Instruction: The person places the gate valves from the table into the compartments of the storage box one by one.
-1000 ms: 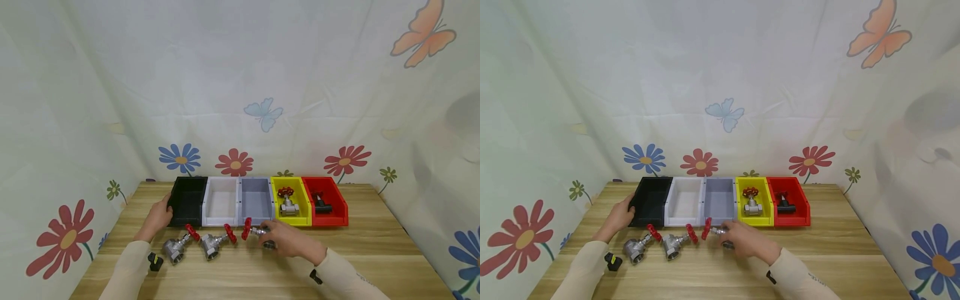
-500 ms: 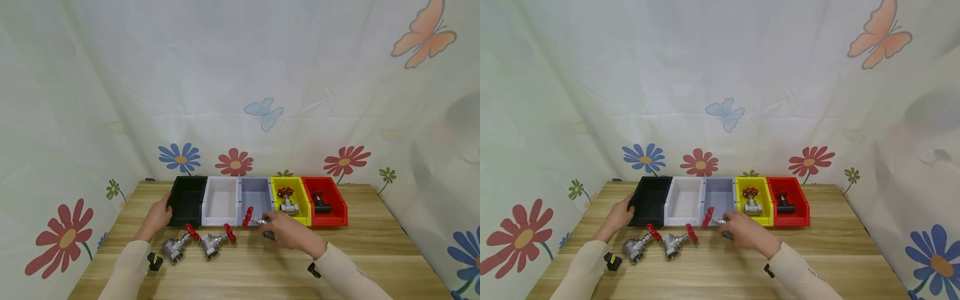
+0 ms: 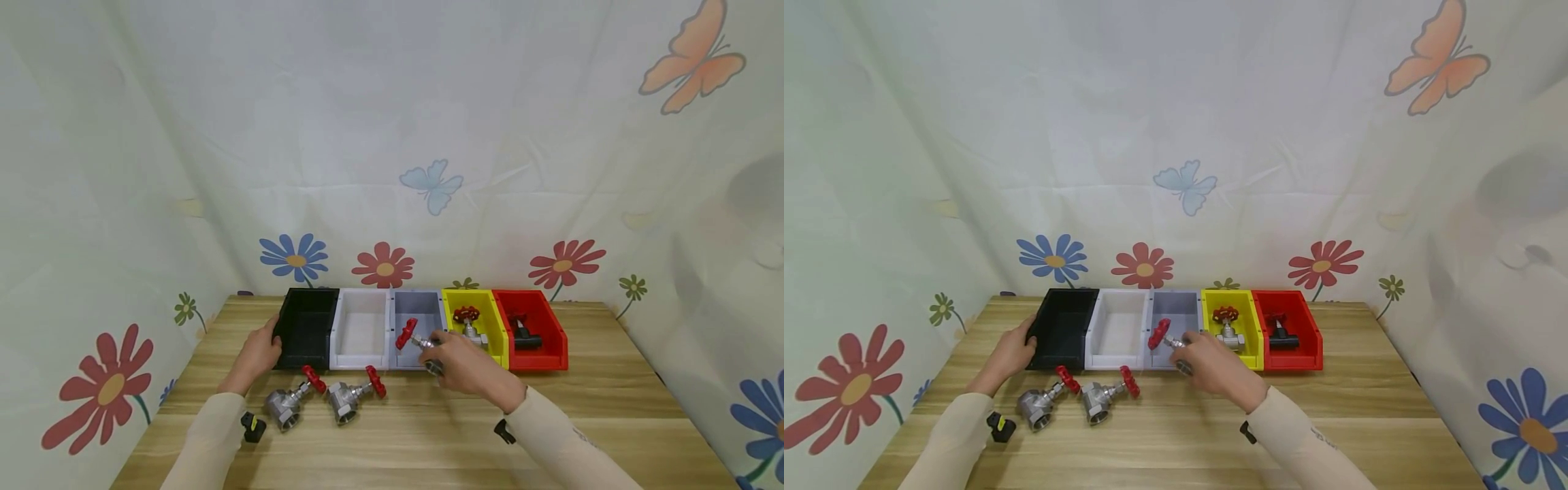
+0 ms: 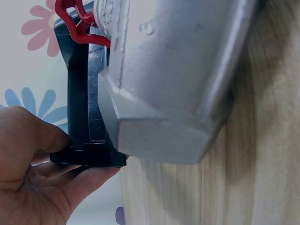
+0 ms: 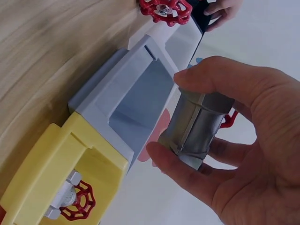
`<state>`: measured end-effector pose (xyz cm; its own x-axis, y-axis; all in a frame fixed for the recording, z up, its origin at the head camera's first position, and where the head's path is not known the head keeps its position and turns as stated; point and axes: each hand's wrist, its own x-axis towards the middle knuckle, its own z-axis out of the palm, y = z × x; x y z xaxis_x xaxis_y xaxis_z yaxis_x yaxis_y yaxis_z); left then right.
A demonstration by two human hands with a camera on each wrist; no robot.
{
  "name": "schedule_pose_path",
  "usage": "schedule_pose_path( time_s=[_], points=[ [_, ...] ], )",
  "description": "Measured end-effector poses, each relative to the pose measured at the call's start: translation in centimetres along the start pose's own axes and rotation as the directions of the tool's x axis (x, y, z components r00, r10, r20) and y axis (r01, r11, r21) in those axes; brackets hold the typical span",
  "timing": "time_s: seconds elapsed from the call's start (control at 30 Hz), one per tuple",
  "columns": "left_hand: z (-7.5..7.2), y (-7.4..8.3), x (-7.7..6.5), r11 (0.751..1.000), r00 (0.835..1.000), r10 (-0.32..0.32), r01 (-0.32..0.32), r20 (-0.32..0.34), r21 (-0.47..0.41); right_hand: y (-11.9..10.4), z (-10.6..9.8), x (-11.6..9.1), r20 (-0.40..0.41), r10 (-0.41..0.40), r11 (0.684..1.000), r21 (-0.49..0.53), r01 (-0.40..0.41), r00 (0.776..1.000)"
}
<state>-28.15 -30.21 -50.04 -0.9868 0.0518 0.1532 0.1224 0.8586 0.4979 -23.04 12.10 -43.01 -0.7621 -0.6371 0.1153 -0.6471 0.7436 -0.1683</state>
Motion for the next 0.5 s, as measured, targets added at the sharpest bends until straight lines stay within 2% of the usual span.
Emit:
schedule_pose_path(
  time_s=[0.23, 0.5],
  points=[
    [0.3, -0.2, 0.1, 1.000, 1.000, 0.018, -0.018, -0.020, 0.001, -0.1, -0.5, 0.7, -0.043, 0.026, 1.000, -0.012, -0.027, 0.999],
    [0.4, -0.3, 0.2, 1.000, 0.999, 0.022, -0.022, -0.025, 0.003, -0.1, -0.3, 1.9, -0.062, 0.102, 0.995, 0.023, -0.101, 0.993]
  ],
)
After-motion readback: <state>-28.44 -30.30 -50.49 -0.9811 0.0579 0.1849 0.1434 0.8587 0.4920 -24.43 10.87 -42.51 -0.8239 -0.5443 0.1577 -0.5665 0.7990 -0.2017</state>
